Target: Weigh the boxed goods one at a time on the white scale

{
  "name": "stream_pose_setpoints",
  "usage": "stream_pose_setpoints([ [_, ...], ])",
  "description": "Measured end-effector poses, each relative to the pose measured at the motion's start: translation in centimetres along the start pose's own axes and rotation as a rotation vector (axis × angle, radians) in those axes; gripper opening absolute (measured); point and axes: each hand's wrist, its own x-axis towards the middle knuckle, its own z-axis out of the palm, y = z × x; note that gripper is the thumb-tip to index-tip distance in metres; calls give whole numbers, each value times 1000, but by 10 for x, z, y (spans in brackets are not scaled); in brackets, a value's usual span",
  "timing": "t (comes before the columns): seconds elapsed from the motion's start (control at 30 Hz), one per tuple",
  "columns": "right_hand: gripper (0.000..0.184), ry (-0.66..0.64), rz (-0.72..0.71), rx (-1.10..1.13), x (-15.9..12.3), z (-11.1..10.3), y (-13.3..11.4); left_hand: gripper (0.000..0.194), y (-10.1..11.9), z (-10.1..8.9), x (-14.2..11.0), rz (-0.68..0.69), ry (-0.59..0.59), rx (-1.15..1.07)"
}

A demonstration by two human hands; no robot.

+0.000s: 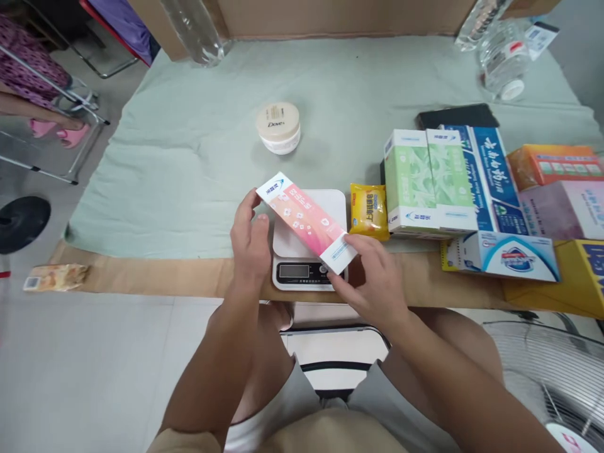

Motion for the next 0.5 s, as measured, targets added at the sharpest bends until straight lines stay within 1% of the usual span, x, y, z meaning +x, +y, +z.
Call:
stream_pose_setpoints([
  [0.1,46,94,-87,5,3,-1,-4,52,8,-3,-3,0,56,-185],
  [0.17,42,164,-159,-6,4,-4,-7,48,19,-6,-5,-62,64,-320],
  [0.23,36,221,-206,-16,4,-10,-10,49,32,-8,-8,-155,-11,-422],
  [0.3,33,260,-205,-22,3,-18,-11,53,48,-5,-10,-194,-136,-479],
  [0.37,32,300,-174,-27,2,-27,-10,58,65,6,-9,-160,-227,-494],
  [0.4,32,324,-154,-26,2,-32,-9,59,74,14,-8,-122,-243,-490],
  [0.5,37,396,-71,-23,3,-49,-2,67,106,51,5,-54,-252,-455],
])
